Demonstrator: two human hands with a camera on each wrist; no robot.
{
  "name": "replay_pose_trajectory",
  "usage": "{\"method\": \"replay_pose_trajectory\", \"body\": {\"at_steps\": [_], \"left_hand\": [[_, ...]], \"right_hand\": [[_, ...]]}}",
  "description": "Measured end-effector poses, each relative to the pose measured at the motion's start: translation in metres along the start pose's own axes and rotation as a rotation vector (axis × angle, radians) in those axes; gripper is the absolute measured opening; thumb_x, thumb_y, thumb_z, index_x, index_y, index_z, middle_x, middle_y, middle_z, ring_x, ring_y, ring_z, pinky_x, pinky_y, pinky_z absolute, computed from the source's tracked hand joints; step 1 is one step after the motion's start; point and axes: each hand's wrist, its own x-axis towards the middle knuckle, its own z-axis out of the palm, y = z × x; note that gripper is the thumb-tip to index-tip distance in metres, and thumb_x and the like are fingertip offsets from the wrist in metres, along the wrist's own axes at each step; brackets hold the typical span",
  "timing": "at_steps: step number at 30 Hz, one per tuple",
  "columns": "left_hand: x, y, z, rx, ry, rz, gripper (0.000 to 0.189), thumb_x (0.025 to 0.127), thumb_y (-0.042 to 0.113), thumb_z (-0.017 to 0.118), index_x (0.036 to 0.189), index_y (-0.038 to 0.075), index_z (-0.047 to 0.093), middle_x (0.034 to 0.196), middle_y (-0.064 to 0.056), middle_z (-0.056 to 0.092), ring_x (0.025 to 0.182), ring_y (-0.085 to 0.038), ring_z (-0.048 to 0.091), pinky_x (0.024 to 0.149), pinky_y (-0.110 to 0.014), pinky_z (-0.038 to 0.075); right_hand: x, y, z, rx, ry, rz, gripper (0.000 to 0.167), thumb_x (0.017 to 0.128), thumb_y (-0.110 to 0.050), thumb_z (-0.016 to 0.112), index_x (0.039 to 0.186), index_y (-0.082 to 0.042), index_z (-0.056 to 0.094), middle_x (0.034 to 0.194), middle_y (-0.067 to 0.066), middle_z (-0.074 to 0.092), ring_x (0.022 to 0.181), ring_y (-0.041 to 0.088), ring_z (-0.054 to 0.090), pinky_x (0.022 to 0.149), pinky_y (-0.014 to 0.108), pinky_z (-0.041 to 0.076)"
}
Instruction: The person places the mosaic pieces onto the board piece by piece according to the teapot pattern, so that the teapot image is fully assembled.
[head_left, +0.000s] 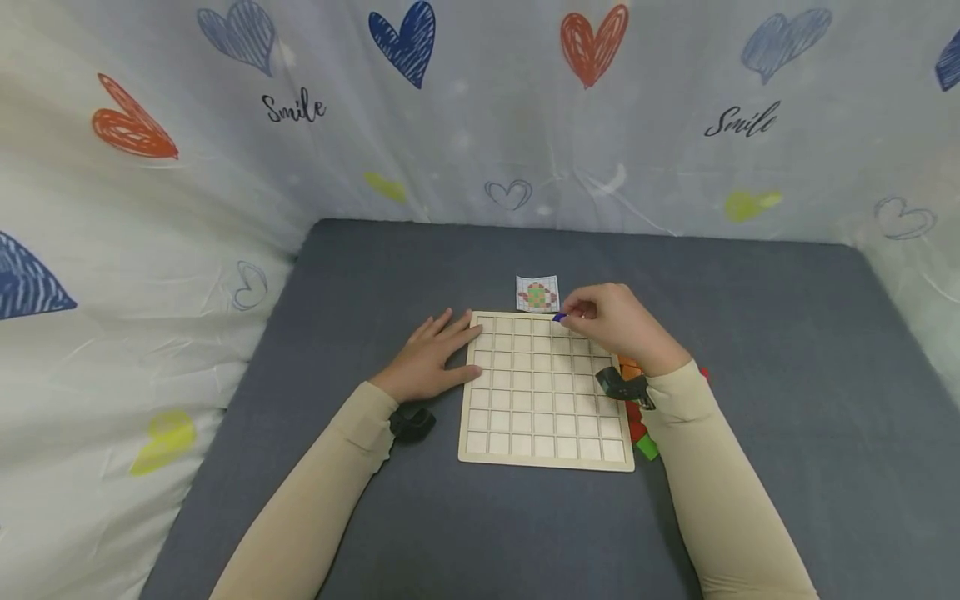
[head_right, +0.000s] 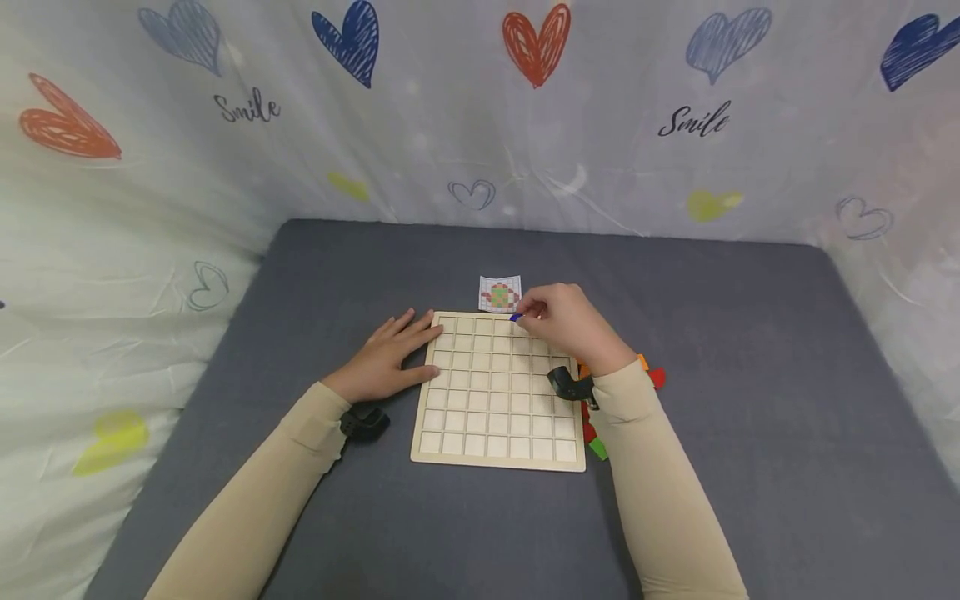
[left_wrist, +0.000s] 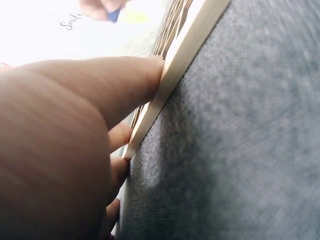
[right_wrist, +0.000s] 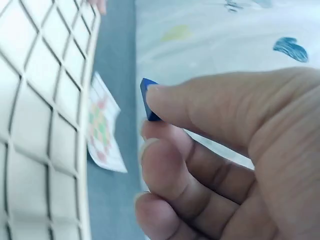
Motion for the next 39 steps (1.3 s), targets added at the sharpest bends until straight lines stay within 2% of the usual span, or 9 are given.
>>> {"method": "replay_pose_trajectory", "body": {"at_steps": [7, 12, 20, 30, 35, 39], "left_hand": [[-0.002, -0.001, 0.000, 0.005, 0.005, 0.001, 0.076, 0.104, 0.050, 0.062, 0.167, 0.020, 0.032, 0.176, -0.006, 0.017, 0.164, -0.032, 0.005, 0.133, -0.054, 0.000], [0.000, 0.000, 0.000, 0.014, 0.010, -0.003, 0.076, 0.104, 0.051, 0.062, 0.167, 0.020, 0.033, 0.176, -0.005, 0.018, 0.164, -0.031, 0.006, 0.133, -0.053, 0.001], [0.000, 0.001, 0.001, 0.009, 0.014, -0.012, 0.076, 0.103, 0.050, 0.064, 0.167, 0.020, 0.035, 0.175, -0.005, 0.019, 0.164, -0.032, 0.006, 0.133, -0.053, 0.000], [0.001, -0.001, 0.001, 0.010, 0.014, -0.004, 0.075, 0.104, 0.050, 0.064, 0.167, 0.020, 0.035, 0.176, -0.006, 0.018, 0.164, -0.032, 0.006, 0.133, -0.054, 0.000], [0.002, 0.001, 0.001, 0.017, 0.011, -0.014, 0.076, 0.103, 0.050, 0.064, 0.166, 0.020, 0.035, 0.176, -0.006, 0.018, 0.164, -0.032, 0.006, 0.133, -0.054, 0.001], [0.003, 0.001, 0.002, 0.021, 0.012, -0.018, 0.075, 0.104, 0.050, 0.064, 0.166, 0.020, 0.036, 0.176, -0.006, 0.018, 0.164, -0.032, 0.007, 0.133, -0.054, 0.001]], "right_hand": [[0.021, 0.004, 0.027, 0.026, 0.033, 0.001, 0.016, 0.101, -0.012, 0.069, 0.111, -0.006, 0.080, 0.104, 0.010, 0.074, 0.083, 0.022, 0.062, 0.077, 0.038, 0.053], [0.024, 0.010, 0.037, 0.025, 0.057, 0.020, 0.016, 0.101, -0.011, 0.068, 0.110, -0.007, 0.080, 0.102, 0.009, 0.076, 0.076, 0.022, 0.060, 0.072, 0.036, 0.050], [0.022, 0.013, 0.043, 0.027, 0.041, 0.011, 0.011, 0.102, -0.012, 0.070, 0.107, -0.010, 0.080, 0.104, 0.008, 0.077, 0.099, 0.027, 0.069, 0.089, 0.045, 0.057], [0.022, 0.010, 0.047, -0.007, 0.029, -0.009, 0.010, 0.101, -0.009, 0.071, 0.103, -0.009, 0.081, 0.105, 0.010, 0.073, 0.102, 0.029, 0.068, 0.092, 0.047, 0.058], [0.021, 0.009, 0.046, -0.030, 0.034, -0.014, 0.014, 0.101, -0.010, 0.070, 0.105, -0.007, 0.083, 0.108, 0.010, 0.074, 0.099, 0.027, 0.068, 0.089, 0.044, 0.058], [0.020, 0.008, 0.045, -0.044, 0.030, -0.008, 0.020, 0.101, -0.010, 0.066, 0.108, -0.007, 0.084, 0.110, 0.011, 0.075, 0.091, 0.025, 0.065, 0.079, 0.039, 0.055]]}}
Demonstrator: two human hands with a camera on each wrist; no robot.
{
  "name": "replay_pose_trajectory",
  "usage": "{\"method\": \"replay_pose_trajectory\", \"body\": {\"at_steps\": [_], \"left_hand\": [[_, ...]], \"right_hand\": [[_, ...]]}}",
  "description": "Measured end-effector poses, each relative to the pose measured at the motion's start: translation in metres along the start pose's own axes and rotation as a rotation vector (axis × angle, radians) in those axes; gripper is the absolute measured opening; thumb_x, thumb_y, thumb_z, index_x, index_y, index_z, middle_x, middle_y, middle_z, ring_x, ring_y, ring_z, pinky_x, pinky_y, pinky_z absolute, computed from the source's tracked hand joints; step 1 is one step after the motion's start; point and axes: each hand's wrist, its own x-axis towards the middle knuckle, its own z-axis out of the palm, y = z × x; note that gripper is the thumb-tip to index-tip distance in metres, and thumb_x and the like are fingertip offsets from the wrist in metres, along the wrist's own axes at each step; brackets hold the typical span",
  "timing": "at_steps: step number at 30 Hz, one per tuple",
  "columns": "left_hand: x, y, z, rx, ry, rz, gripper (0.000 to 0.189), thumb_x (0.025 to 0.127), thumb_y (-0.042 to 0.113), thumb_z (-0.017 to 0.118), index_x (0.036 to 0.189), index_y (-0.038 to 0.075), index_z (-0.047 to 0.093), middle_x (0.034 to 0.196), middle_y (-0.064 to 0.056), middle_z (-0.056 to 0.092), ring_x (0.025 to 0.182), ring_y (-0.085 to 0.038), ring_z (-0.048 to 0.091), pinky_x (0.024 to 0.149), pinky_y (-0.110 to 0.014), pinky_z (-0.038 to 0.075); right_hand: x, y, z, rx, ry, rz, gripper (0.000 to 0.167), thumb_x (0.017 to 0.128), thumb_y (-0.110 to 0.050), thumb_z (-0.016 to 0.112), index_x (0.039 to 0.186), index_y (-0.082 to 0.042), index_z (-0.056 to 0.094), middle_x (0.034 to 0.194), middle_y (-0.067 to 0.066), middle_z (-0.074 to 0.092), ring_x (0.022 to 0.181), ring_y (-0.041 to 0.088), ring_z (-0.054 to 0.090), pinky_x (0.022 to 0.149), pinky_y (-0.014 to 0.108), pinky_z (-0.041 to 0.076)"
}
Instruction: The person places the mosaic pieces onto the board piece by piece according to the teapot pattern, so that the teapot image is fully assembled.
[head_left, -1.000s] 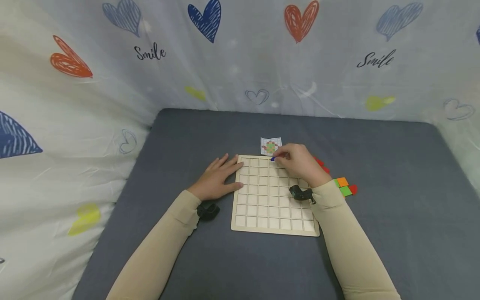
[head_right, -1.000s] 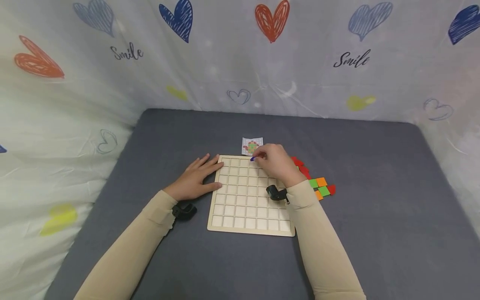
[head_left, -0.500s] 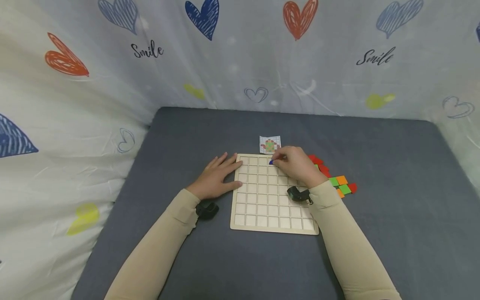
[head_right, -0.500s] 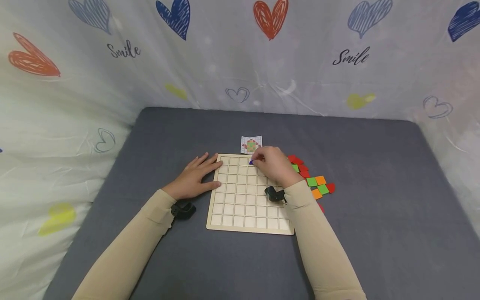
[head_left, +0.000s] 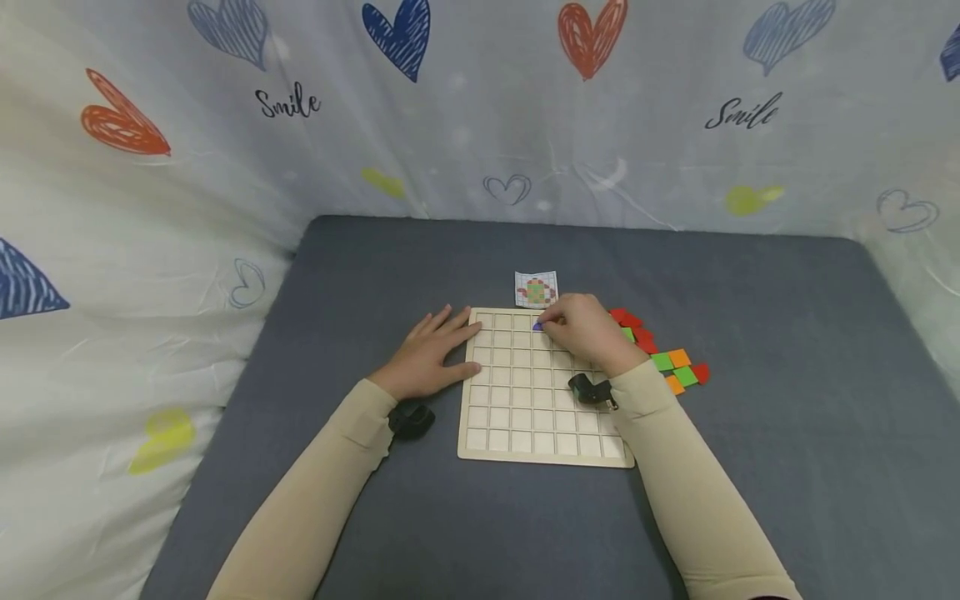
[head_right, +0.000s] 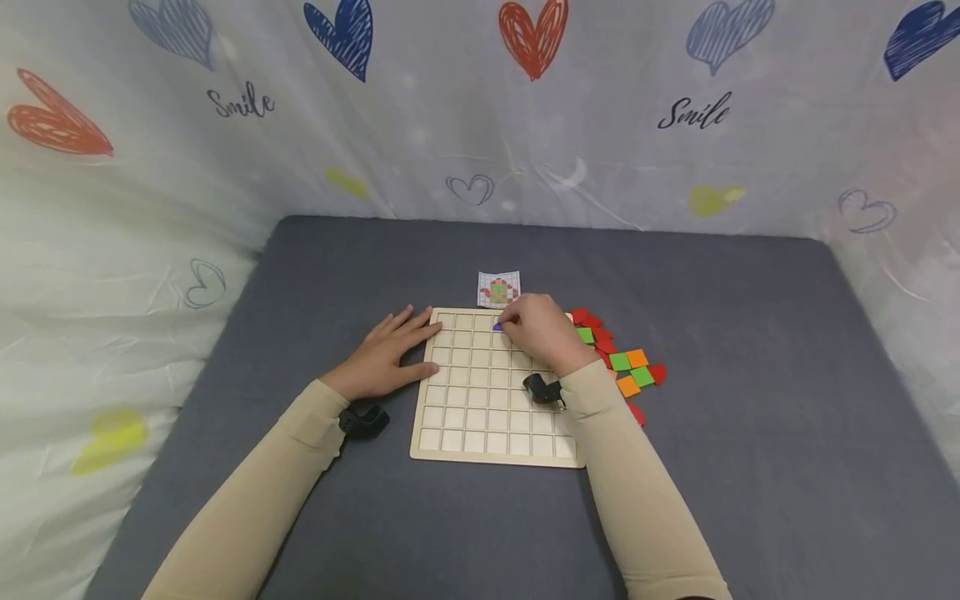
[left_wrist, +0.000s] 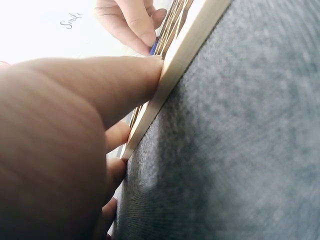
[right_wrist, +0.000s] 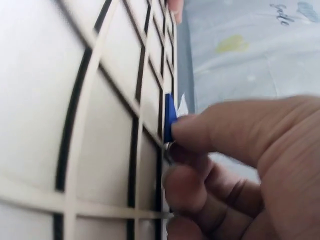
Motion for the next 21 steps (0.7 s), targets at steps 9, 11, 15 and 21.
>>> {"method": "replay_pose_trajectory", "body": {"at_steps": [9, 11, 15, 21], "left_hand": [[0.000, 0.000, -0.002, -0.009, 0.003, 0.002, 0.074, 0.104, 0.049, 0.064, 0.166, 0.020, 0.036, 0.176, -0.006, 0.018, 0.164, -0.032, 0.007, 0.133, -0.054, 0.001], [0.000, 0.000, -0.002, -0.015, 0.008, 0.005, 0.074, 0.104, 0.048, 0.064, 0.166, 0.020, 0.037, 0.175, -0.006, 0.019, 0.163, -0.033, 0.007, 0.133, -0.054, 0.001], [-0.002, -0.001, 0.001, -0.020, 0.009, 0.004, 0.075, 0.103, 0.050, 0.064, 0.166, 0.019, 0.036, 0.175, -0.007, 0.018, 0.163, -0.033, 0.007, 0.133, -0.054, 0.001], [-0.001, -0.001, 0.004, -0.023, 0.022, 0.022, 0.074, 0.103, 0.050, 0.064, 0.166, 0.019, 0.037, 0.175, -0.008, 0.019, 0.163, -0.033, 0.008, 0.133, -0.054, 0.002]], "right_hand": [[-0.002, -0.001, -0.006, 0.050, 0.042, 0.055, 0.017, 0.100, -0.015, 0.070, 0.110, -0.006, 0.080, 0.103, 0.011, 0.076, 0.096, 0.028, 0.070, 0.085, 0.045, 0.059], [-0.003, 0.001, -0.009, 0.071, 0.043, 0.062, 0.016, 0.100, -0.017, 0.070, 0.109, -0.007, 0.079, 0.102, 0.010, 0.076, 0.095, 0.028, 0.069, 0.084, 0.045, 0.058], [-0.010, 0.003, -0.016, 0.090, 0.007, 0.076, 0.018, 0.102, -0.020, 0.070, 0.112, -0.008, 0.079, 0.106, 0.009, 0.074, 0.092, 0.026, 0.067, 0.081, 0.044, 0.057], [-0.025, 0.012, -0.030, 0.062, -0.012, 0.085, 0.023, 0.106, -0.020, 0.063, 0.120, -0.008, 0.078, 0.112, 0.010, 0.074, 0.092, 0.025, 0.067, 0.077, 0.042, 0.056]]}}
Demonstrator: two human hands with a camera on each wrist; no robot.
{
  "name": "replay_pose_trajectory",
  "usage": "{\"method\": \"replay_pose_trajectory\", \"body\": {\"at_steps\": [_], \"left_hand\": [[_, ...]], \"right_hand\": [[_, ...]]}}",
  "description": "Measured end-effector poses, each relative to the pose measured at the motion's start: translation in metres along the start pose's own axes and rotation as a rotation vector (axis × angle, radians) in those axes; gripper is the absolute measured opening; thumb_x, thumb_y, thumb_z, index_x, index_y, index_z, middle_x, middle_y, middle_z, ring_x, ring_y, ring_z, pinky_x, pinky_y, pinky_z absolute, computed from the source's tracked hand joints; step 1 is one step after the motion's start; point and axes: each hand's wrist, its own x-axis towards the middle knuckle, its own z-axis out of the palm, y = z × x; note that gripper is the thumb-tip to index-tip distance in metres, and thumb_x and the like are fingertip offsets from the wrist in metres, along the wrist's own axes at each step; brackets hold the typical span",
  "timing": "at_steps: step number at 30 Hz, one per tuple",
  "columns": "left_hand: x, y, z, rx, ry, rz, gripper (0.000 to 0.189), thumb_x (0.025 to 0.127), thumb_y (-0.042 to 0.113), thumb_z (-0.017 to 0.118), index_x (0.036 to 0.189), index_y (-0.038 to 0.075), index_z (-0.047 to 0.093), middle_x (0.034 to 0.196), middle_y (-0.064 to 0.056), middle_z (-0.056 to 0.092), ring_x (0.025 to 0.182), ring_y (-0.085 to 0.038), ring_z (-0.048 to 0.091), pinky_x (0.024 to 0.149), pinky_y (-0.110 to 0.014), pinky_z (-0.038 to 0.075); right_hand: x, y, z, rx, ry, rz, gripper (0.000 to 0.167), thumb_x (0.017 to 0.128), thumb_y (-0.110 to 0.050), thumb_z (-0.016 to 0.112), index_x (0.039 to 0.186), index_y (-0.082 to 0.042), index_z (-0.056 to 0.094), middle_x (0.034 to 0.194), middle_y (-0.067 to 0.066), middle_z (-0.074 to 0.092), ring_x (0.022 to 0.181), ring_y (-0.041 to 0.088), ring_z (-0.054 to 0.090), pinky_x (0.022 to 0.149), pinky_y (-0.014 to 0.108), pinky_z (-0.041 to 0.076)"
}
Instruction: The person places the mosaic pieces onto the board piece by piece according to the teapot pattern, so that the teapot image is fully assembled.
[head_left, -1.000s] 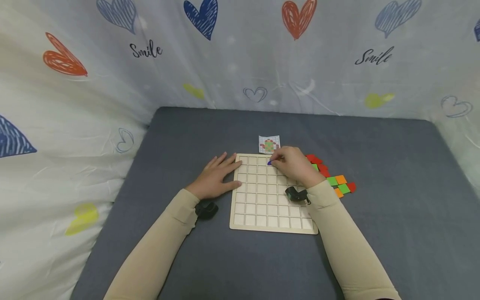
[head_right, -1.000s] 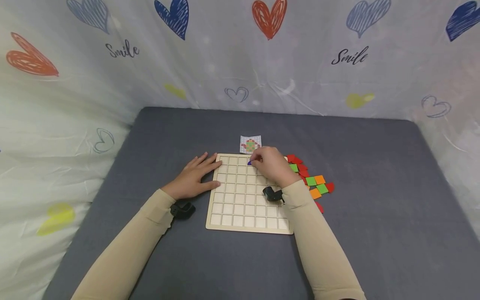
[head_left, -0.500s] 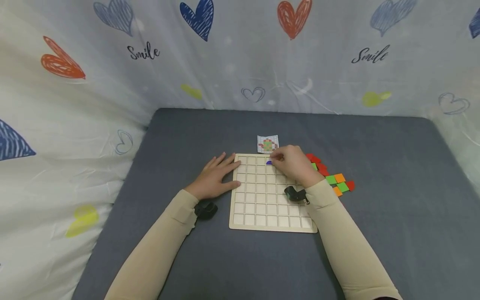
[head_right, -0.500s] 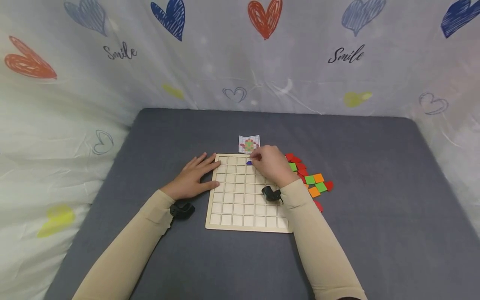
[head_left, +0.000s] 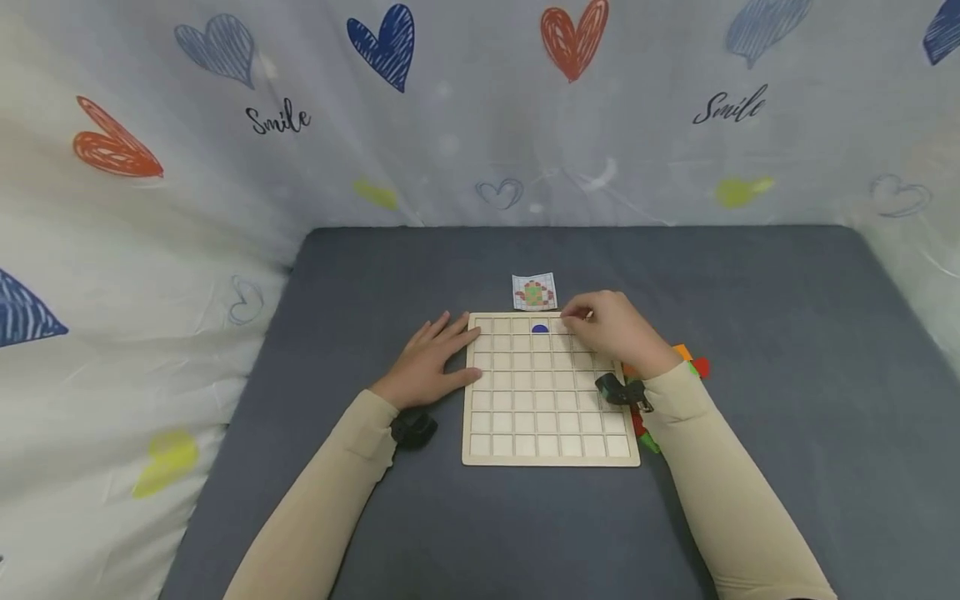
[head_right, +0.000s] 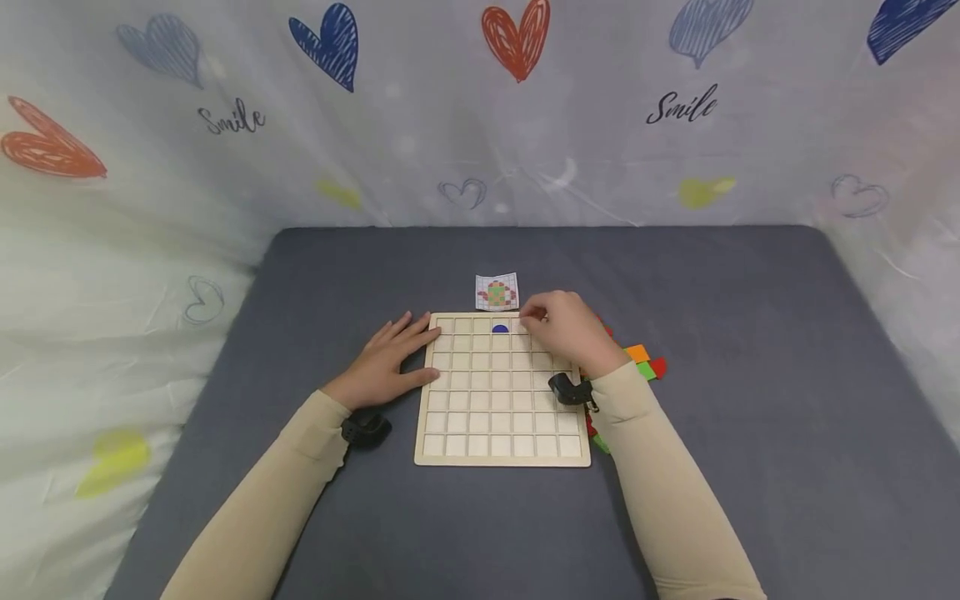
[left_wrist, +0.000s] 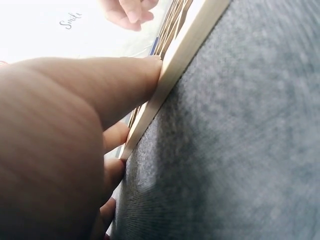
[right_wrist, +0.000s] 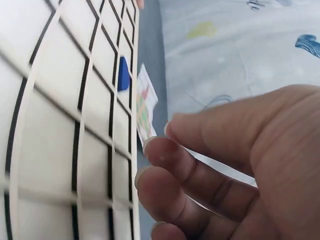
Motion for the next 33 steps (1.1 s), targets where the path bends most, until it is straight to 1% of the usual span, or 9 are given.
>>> {"method": "replay_pose_trajectory", "body": {"at_steps": [6, 9, 12, 17, 20, 23, 25, 30, 33], "left_hand": [[0.004, 0.005, -0.005, -0.013, -0.009, 0.018, 0.074, 0.104, 0.049, 0.064, 0.166, 0.018, 0.037, 0.175, -0.008, 0.019, 0.163, -0.034, 0.007, 0.133, -0.054, 0.001], [0.005, 0.007, -0.007, -0.014, -0.011, 0.021, 0.075, 0.103, 0.049, 0.065, 0.165, 0.017, 0.038, 0.175, -0.009, 0.019, 0.163, -0.034, 0.007, 0.133, -0.055, 0.001], [0.007, 0.007, -0.006, -0.005, -0.013, 0.021, 0.075, 0.103, 0.050, 0.064, 0.165, 0.018, 0.037, 0.175, -0.008, 0.019, 0.163, -0.034, 0.007, 0.133, -0.055, 0.002], [0.010, 0.008, -0.004, 0.005, -0.017, 0.018, 0.075, 0.104, 0.051, 0.064, 0.166, 0.019, 0.036, 0.175, -0.006, 0.019, 0.163, -0.033, 0.007, 0.133, -0.054, 0.002], [0.010, 0.009, -0.005, -0.001, -0.020, 0.012, 0.075, 0.103, 0.051, 0.064, 0.166, 0.020, 0.036, 0.175, -0.006, 0.019, 0.164, -0.032, 0.007, 0.133, -0.054, 0.002], [0.009, 0.009, -0.005, -0.001, -0.016, 0.015, 0.075, 0.103, 0.050, 0.064, 0.166, 0.019, 0.036, 0.175, -0.007, 0.019, 0.163, -0.033, 0.007, 0.133, -0.054, 0.002], [0.006, 0.008, -0.006, 0.003, -0.013, 0.008, 0.075, 0.103, 0.050, 0.064, 0.166, 0.018, 0.037, 0.175, -0.007, 0.020, 0.163, -0.033, 0.008, 0.133, -0.055, 0.003], [-0.002, 0.003, -0.006, 0.005, -0.010, -0.013, 0.076, 0.102, 0.048, 0.067, 0.165, 0.017, 0.038, 0.175, -0.008, 0.020, 0.163, -0.034, 0.008, 0.132, -0.056, 0.002], [-0.002, 0.002, -0.005, -0.001, -0.008, -0.004, 0.076, 0.103, 0.049, 0.066, 0.165, 0.018, 0.037, 0.175, -0.007, 0.020, 0.163, -0.034, 0.008, 0.132, -0.056, 0.002]], "right_hand": [[-0.019, 0.001, -0.021, -0.065, 0.018, 0.015, 0.025, 0.107, -0.017, 0.060, 0.123, -0.005, 0.076, 0.112, 0.014, 0.074, 0.089, 0.026, 0.066, 0.076, 0.043, 0.057], [-0.027, 0.001, -0.030, -0.097, 0.027, 0.031, 0.025, 0.106, -0.016, 0.061, 0.123, -0.004, 0.076, 0.114, 0.015, 0.074, 0.094, 0.028, 0.067, 0.079, 0.046, 0.057], [-0.036, 0.005, -0.035, -0.132, 0.020, 0.046, 0.025, 0.105, -0.015, 0.063, 0.122, -0.003, 0.076, 0.115, 0.015, 0.074, 0.095, 0.028, 0.066, 0.079, 0.044, 0.056], [-0.049, 0.015, -0.040, -0.165, -0.006, 0.063, 0.022, 0.102, -0.013, 0.068, 0.120, -0.002, 0.075, 0.104, 0.012, 0.074, 0.078, 0.023, 0.059, 0.072, 0.039, 0.051], [-0.055, 0.020, -0.041, -0.187, -0.014, 0.073, 0.019, 0.100, -0.012, 0.071, 0.115, -0.002, 0.076, 0.099, 0.009, 0.074, 0.078, 0.022, 0.061, 0.073, 0.040, 0.054], [-0.057, 0.025, -0.040, -0.216, -0.022, 0.084, 0.015, 0.098, -0.011, 0.075, 0.109, -0.003, 0.077, 0.096, 0.008, 0.074, 0.083, 0.022, 0.065, 0.075, 0.041, 0.057], [-0.056, 0.028, -0.038, -0.217, -0.038, 0.095, 0.013, 0.097, -0.011, 0.075, 0.107, -0.002, 0.077, 0.093, 0.007, 0.073, 0.080, 0.022, 0.064, 0.071, 0.040, 0.057], [-0.051, 0.033, -0.031, -0.181, -0.084, 0.119, 0.016, 0.099, -0.013, 0.074, 0.108, 0.000, 0.075, 0.089, 0.007, 0.070, 0.075, 0.020, 0.060, 0.065, 0.034, 0.054], [-0.050, 0.035, -0.030, -0.171, -0.089, 0.139, 0.017, 0.098, -0.013, 0.074, 0.108, 0.001, 0.074, 0.088, 0.008, 0.067, 0.074, 0.021, 0.058, 0.063, 0.034, 0.052]]}}
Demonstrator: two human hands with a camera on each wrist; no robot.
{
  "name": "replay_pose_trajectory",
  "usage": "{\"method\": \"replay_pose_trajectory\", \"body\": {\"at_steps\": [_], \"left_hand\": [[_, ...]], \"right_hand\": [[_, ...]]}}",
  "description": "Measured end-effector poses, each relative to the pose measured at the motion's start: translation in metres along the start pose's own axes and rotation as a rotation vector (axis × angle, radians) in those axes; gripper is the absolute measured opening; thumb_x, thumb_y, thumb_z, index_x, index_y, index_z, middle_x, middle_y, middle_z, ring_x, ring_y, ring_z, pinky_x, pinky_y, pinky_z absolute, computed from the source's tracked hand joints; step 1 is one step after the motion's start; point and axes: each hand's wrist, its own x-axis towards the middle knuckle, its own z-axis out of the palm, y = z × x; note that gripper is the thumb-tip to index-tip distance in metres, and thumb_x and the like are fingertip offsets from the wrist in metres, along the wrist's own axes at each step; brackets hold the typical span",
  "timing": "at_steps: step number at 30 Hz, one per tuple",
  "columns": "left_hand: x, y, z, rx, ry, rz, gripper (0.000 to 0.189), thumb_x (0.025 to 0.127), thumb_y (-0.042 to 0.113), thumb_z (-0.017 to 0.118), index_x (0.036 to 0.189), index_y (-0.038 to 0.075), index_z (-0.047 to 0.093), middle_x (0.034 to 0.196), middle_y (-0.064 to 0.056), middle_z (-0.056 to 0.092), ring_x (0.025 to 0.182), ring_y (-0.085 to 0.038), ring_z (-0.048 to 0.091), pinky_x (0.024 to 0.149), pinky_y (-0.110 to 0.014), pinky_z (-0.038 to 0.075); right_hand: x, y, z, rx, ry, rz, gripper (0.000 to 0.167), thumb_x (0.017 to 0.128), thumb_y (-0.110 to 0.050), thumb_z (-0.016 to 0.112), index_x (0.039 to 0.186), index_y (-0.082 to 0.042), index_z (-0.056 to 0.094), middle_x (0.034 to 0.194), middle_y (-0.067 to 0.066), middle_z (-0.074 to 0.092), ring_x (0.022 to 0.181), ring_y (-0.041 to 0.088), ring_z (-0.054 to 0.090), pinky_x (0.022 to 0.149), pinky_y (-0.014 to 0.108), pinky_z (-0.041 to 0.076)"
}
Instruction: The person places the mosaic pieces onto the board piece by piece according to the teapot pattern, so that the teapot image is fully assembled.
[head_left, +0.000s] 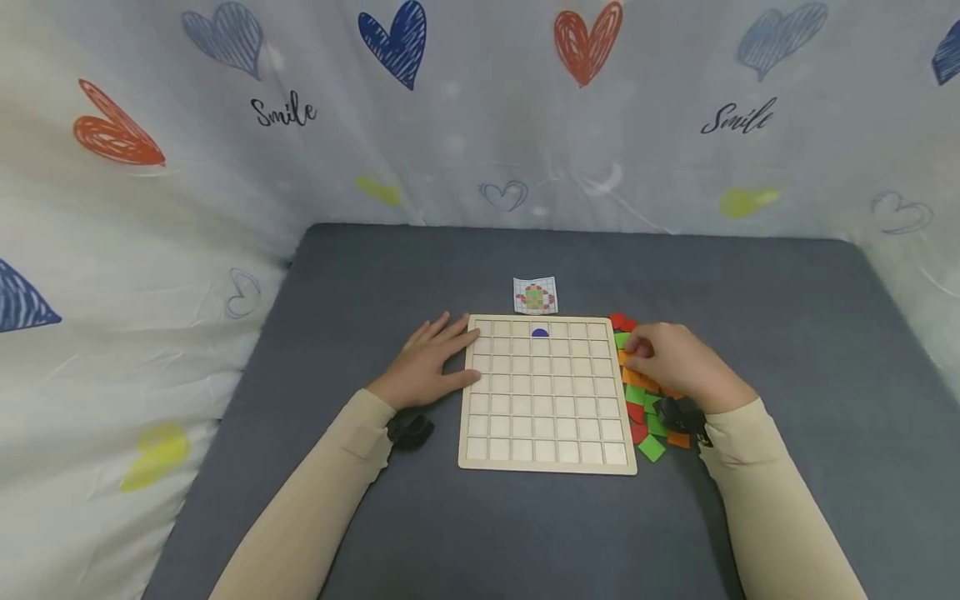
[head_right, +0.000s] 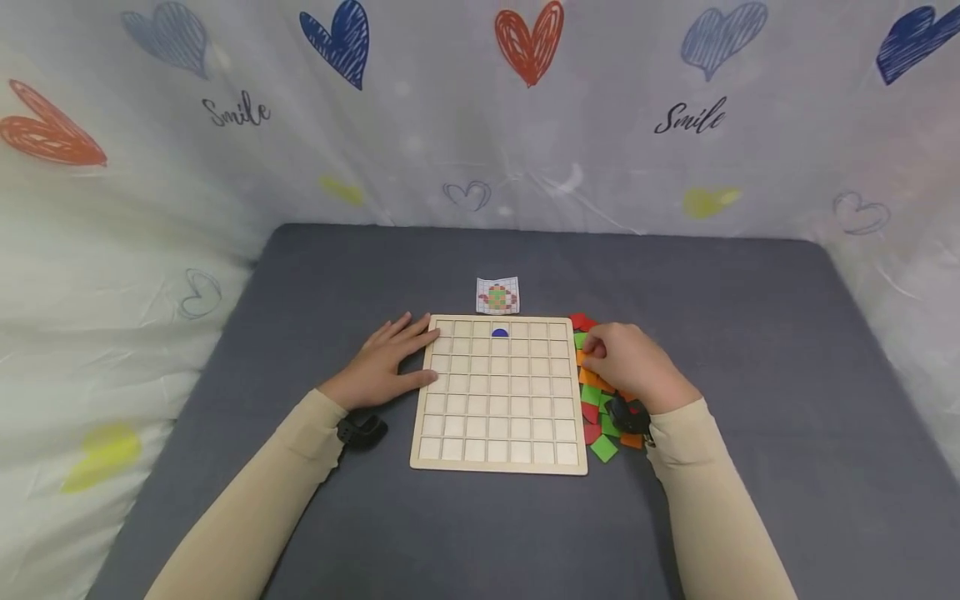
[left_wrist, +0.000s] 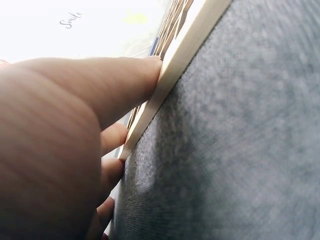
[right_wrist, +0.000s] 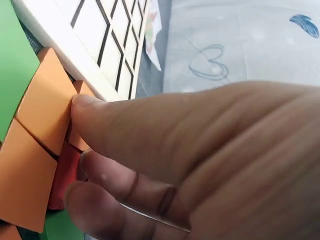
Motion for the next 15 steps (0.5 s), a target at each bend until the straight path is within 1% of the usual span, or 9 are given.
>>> {"method": "replay_pose_trajectory", "body": {"at_steps": [5, 11, 15], "left_hand": [[0.0016, 0.0000, 0.0008, -0.008, -0.003, 0.008, 0.076, 0.103, 0.050, 0.065, 0.166, 0.018, 0.036, 0.175, -0.007, 0.019, 0.163, -0.033, 0.007, 0.133, -0.055, 0.002], [0.0014, -0.0006, 0.0002, -0.014, -0.002, 0.001, 0.076, 0.103, 0.049, 0.065, 0.166, 0.018, 0.036, 0.175, -0.007, 0.020, 0.163, -0.033, 0.007, 0.132, -0.055, 0.001], [0.0000, -0.0010, -0.0001, -0.015, 0.001, 0.001, 0.076, 0.103, 0.049, 0.065, 0.166, 0.017, 0.036, 0.175, -0.008, 0.020, 0.163, -0.033, 0.007, 0.132, -0.056, 0.002]], "right_hand": [[-0.0013, 0.0024, 0.0008, 0.003, -0.001, 0.035, 0.019, 0.097, -0.013, 0.076, 0.109, 0.001, 0.072, 0.086, 0.008, 0.063, 0.072, 0.022, 0.055, 0.061, 0.034, 0.048], [0.0001, 0.0035, 0.0016, 0.027, -0.011, 0.058, 0.024, 0.098, -0.014, 0.076, 0.114, 0.003, 0.071, 0.084, 0.009, 0.061, 0.067, 0.021, 0.054, 0.055, 0.033, 0.047], [0.0013, 0.0033, 0.0019, 0.015, 0.000, 0.048, 0.021, 0.097, -0.016, 0.078, 0.108, 0.001, 0.070, 0.082, 0.008, 0.059, 0.067, 0.021, 0.053, 0.055, 0.033, 0.046]]}}
